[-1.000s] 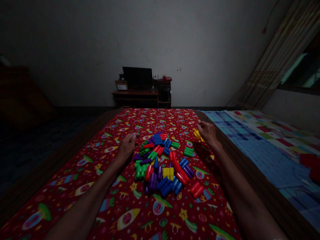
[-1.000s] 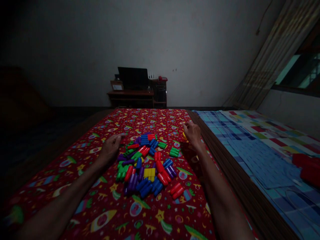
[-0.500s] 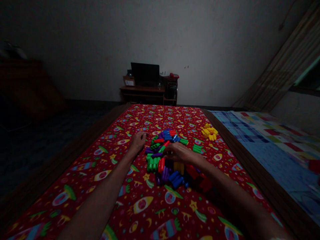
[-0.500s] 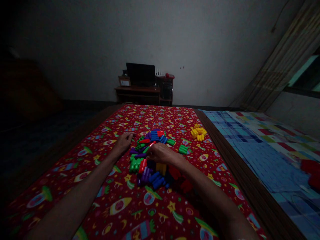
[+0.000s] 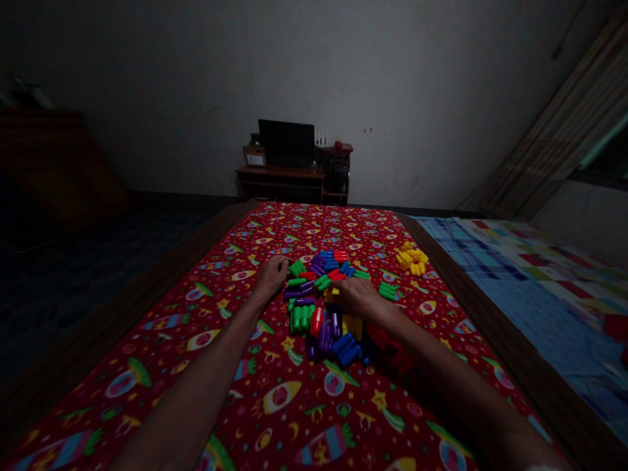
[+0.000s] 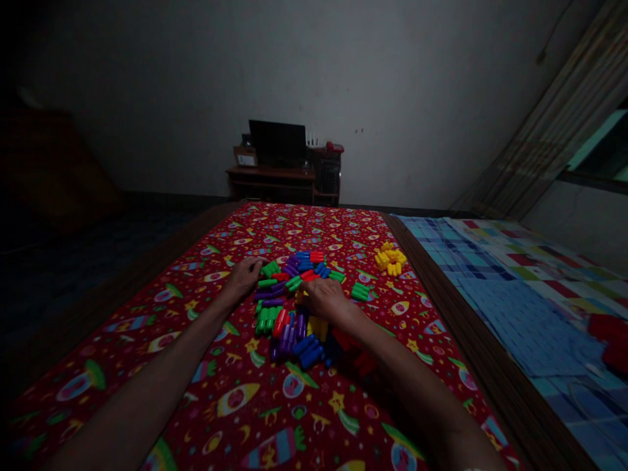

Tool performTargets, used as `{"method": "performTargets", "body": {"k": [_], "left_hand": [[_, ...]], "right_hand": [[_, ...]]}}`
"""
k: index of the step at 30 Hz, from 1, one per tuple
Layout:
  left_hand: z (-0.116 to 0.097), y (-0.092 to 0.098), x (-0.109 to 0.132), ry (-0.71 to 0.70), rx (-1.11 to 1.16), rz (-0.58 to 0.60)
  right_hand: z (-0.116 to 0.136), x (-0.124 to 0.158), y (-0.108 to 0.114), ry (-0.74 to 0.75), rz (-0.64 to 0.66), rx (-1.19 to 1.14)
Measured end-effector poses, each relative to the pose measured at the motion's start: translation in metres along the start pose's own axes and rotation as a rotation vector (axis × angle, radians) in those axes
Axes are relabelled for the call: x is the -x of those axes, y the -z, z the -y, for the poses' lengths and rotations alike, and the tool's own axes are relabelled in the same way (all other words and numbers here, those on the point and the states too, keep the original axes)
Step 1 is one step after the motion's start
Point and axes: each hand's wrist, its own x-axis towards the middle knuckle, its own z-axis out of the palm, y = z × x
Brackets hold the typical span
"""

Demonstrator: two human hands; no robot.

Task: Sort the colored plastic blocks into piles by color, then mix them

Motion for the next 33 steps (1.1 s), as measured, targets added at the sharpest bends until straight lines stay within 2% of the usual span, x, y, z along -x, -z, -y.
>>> {"method": "performTargets", "body": {"k": [3,7,10,18,24,33], "left_hand": [[-0.001,0.001,0.0,0.002,0.0,0.005],[-0.003,0.003,0.001,-0.003,-0.006,0.004],[-0.004,0.004,0.001,-0.003,-0.01,0.005],[0.002,0.001,0.0,-0.017,0.009,-0.009],[0.006,0.001,-0.002,-0.022,-0.005,0.0],[0.003,0.005,-0.001,-0.029,-0.019,0.01]], "right_hand": [[-0.002,0.001,-0.003,0.035,-0.059,0.011],[-0.001,-0.004,-0.004,0.028,0.056,0.006],[-0.001,-0.007,-0.002,0.023,0.089,-0.033],[-0.007,-0.003,0.0,-0.01,0.016,-0.091],[-0.007,-0.007,0.004,-0.08,0.029,-0.216],[-0.012,-0.008,0.012,-0.047,0.063,-0.261]]}}
